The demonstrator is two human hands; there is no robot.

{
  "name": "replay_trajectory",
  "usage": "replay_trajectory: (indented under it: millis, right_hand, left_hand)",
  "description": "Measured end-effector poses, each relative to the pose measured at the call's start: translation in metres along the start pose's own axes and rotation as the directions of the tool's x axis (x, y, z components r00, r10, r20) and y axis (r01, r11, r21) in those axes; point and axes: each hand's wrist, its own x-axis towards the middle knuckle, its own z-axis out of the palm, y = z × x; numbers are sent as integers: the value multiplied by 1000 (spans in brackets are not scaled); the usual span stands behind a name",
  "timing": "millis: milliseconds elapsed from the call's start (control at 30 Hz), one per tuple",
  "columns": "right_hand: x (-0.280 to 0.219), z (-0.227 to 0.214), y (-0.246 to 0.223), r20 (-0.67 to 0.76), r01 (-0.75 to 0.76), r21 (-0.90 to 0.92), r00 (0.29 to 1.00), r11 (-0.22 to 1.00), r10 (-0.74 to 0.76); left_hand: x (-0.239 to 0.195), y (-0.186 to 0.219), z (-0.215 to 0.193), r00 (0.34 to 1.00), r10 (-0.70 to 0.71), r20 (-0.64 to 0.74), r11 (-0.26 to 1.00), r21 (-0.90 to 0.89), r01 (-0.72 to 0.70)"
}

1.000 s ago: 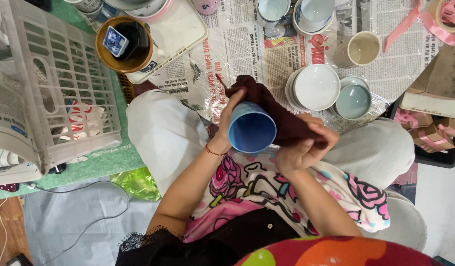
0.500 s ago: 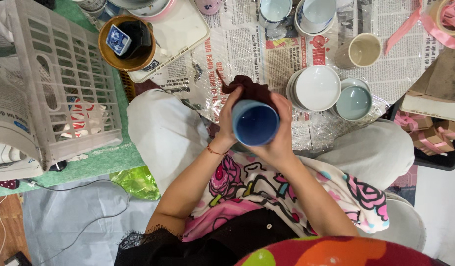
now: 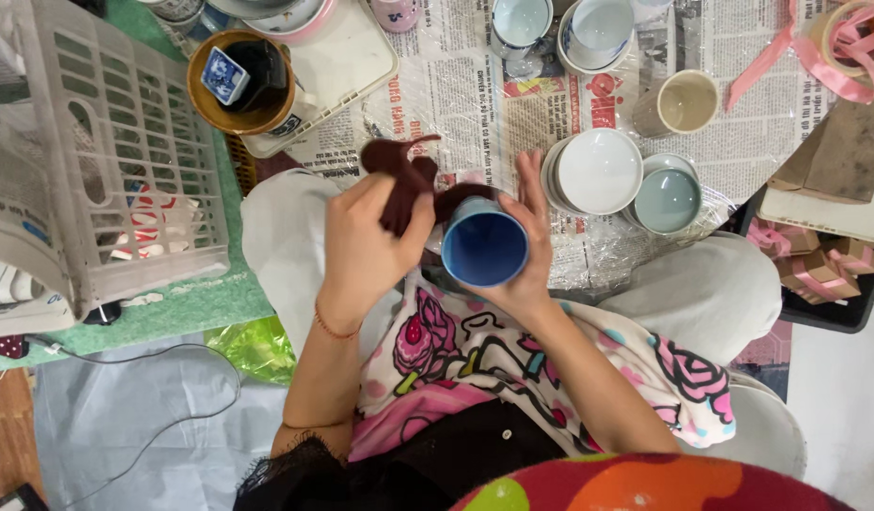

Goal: The person washes and dries multiple ceramic cups and bowls. They rinse each item in a bucket of water, then wipe it dry with a cloth before placing it on a newspaper-covered surface.

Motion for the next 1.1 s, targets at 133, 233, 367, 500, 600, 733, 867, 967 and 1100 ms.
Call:
replay_trajectory:
  millis: [133, 233, 367, 500, 600, 733, 867, 967, 1100]
  right_hand:
    - [-16, 7, 15, 84, -69, 69, 995, 995, 63]
    - [-31, 9, 23, 189, -215, 104, 963, 971, 193]
    - [-41, 10, 29, 152, -288, 322, 956, 902, 251]
    - [-36, 5, 28, 236, -145, -95, 958, 985, 164]
    - [-29, -3, 25, 171, -168, 22, 972, 986, 161]
    - [-27, -7, 17, 132, -288, 43, 951, 957, 280]
    - [-22, -10, 18, 154, -172, -115, 970, 978, 188]
    - [-27, -9, 22, 120, -142, -139, 980, 980, 159]
    - [-33, 7, 32, 125, -126, 142, 986, 982, 108]
  left_hand:
    - [-6, 37, -32, 965, 260, 34, 943, -226, -246]
    - [-5, 49, -39, 940, 338, 46, 849, -446, -284]
    - [-5, 60, -40, 924, 294, 245, 936, -269, -227]
    - [-5, 65, -16, 839, 431, 332, 818, 248, -518]
    - [-15, 57, 17, 884, 313, 348, 751, 479, -455]
    - [-25, 36, 39, 908, 190, 373, 775, 510, -372]
    - [-18, 27, 24, 847, 274, 454, 848, 302, -436]
    - [-18, 25, 9, 881, 184, 436, 948, 159, -277]
    - [-29, -2, 13, 971, 8, 237, 999, -36, 1]
